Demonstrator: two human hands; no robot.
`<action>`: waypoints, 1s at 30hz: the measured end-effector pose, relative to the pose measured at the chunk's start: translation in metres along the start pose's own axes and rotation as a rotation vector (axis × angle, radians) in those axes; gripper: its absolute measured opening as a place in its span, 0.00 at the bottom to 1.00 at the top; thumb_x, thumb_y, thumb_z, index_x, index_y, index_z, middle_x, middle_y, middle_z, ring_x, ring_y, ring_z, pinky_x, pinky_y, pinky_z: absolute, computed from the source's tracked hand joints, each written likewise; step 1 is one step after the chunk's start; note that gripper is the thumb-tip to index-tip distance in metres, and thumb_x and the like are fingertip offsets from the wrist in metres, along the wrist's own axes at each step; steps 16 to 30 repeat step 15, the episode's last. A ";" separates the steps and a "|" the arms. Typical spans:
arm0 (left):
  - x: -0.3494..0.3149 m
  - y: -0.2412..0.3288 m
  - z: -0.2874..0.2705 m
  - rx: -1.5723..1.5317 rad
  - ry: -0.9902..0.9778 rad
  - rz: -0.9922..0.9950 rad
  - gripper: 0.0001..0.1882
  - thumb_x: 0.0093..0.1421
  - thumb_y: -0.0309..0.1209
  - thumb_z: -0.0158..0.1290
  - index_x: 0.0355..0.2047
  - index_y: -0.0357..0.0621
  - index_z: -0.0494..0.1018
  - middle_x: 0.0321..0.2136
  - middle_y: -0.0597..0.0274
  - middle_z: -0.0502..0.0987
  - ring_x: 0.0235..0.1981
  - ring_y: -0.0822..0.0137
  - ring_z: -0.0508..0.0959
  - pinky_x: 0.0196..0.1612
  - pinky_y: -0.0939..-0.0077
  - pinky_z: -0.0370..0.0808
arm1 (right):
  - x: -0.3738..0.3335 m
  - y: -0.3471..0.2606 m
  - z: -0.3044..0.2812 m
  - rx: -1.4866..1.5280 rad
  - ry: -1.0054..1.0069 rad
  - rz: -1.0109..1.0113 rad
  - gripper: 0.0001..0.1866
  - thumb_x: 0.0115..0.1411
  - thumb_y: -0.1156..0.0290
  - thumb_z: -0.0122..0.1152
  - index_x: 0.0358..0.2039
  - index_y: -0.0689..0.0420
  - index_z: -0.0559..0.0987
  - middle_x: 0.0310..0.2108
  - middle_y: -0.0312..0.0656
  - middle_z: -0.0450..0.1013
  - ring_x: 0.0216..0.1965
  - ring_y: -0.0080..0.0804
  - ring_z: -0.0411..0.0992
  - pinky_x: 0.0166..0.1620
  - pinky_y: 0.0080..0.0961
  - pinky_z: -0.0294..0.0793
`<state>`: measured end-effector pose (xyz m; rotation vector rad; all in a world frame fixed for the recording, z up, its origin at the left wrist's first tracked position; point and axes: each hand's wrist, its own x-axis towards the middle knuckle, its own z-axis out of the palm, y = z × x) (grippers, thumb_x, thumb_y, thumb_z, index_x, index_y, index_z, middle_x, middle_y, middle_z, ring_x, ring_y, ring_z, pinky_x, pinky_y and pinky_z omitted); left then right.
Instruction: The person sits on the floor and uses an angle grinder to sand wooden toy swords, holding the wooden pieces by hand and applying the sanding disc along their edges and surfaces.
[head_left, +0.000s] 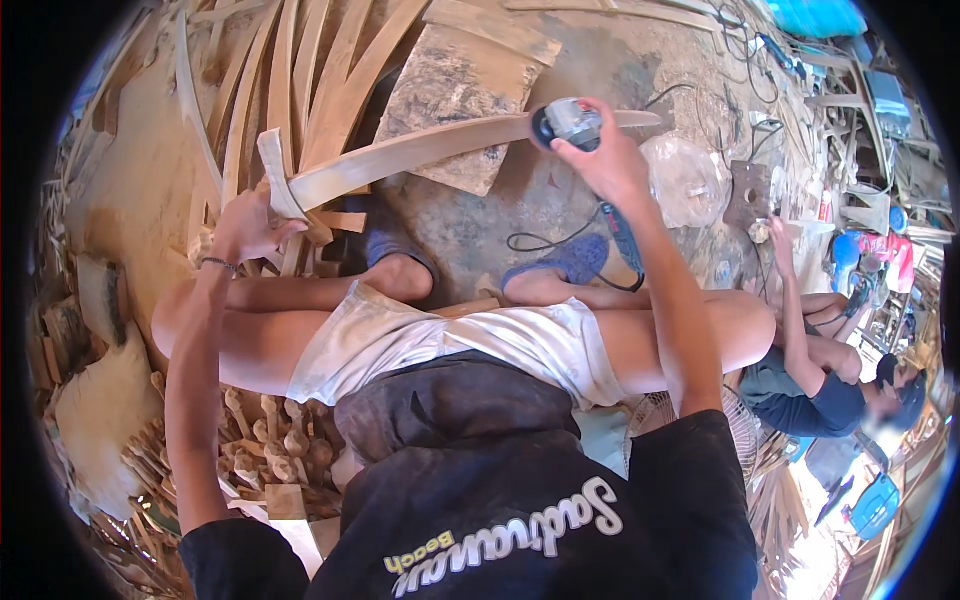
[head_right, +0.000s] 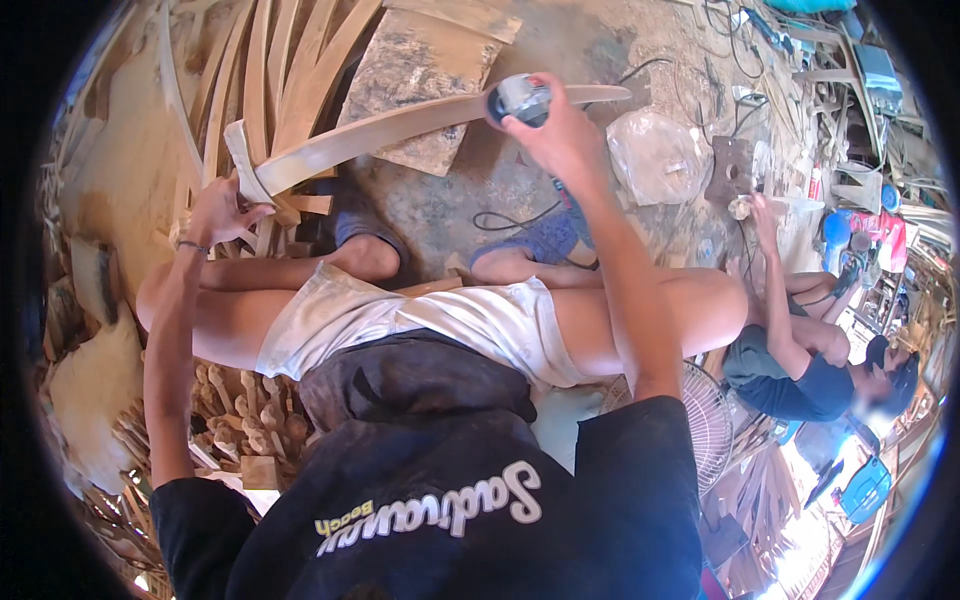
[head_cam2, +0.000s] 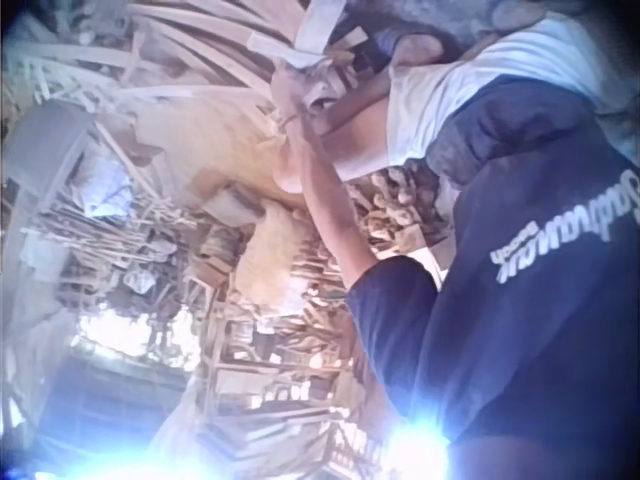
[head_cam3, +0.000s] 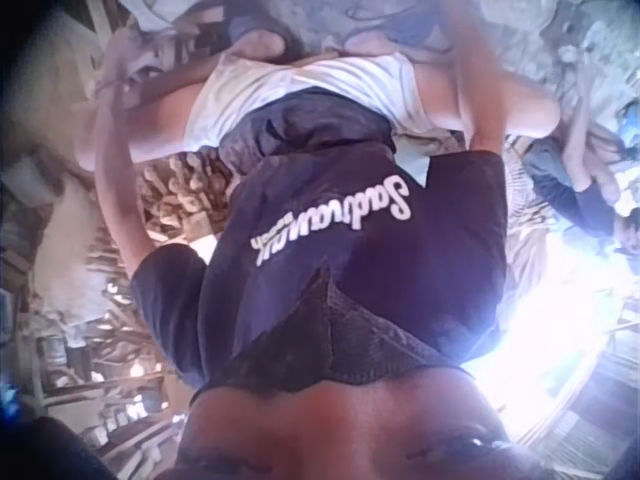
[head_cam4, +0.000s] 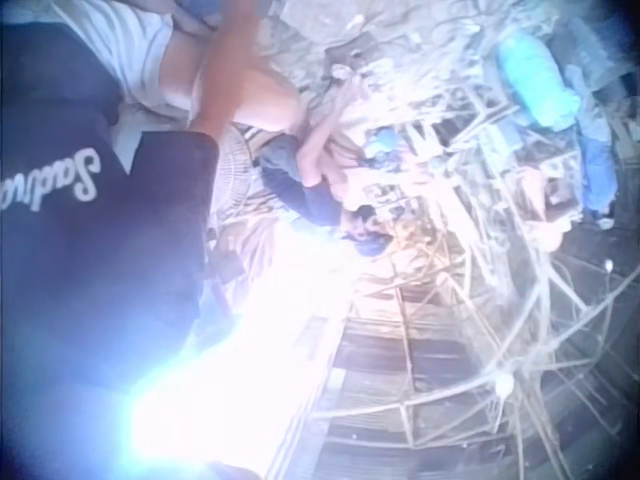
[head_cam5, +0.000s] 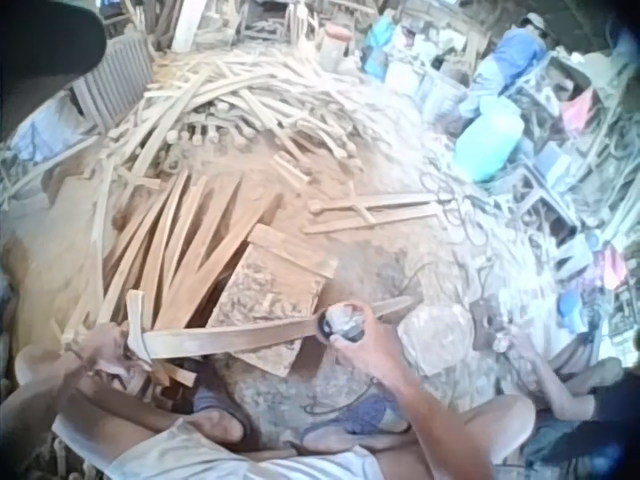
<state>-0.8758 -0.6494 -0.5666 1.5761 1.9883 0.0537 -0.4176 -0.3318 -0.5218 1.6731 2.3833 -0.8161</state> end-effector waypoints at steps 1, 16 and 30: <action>-0.001 -0.009 0.003 0.005 -0.001 0.003 0.31 0.59 0.46 0.79 0.57 0.46 0.84 0.28 0.54 0.89 0.30 0.51 0.90 0.38 0.56 0.84 | 0.006 0.014 -0.003 0.000 0.038 0.021 0.44 0.61 0.42 0.77 0.74 0.35 0.69 0.55 0.58 0.86 0.58 0.62 0.84 0.62 0.52 0.81; -0.058 -0.097 -0.048 -0.190 -0.165 -0.138 0.32 0.60 0.43 0.77 0.62 0.46 0.85 0.46 0.44 0.91 0.51 0.48 0.91 0.57 0.58 0.83 | -0.044 -0.091 0.027 0.097 -0.183 -0.190 0.48 0.63 0.39 0.74 0.78 0.38 0.63 0.51 0.53 0.87 0.51 0.54 0.88 0.56 0.52 0.85; -0.058 -0.097 -0.048 -0.190 -0.165 -0.138 0.32 0.60 0.43 0.77 0.62 0.46 0.85 0.46 0.44 0.91 0.51 0.48 0.91 0.57 0.58 0.83 | -0.044 -0.091 0.027 0.097 -0.183 -0.190 0.48 0.63 0.39 0.74 0.78 0.38 0.63 0.51 0.53 0.87 0.51 0.54 0.88 0.56 0.52 0.85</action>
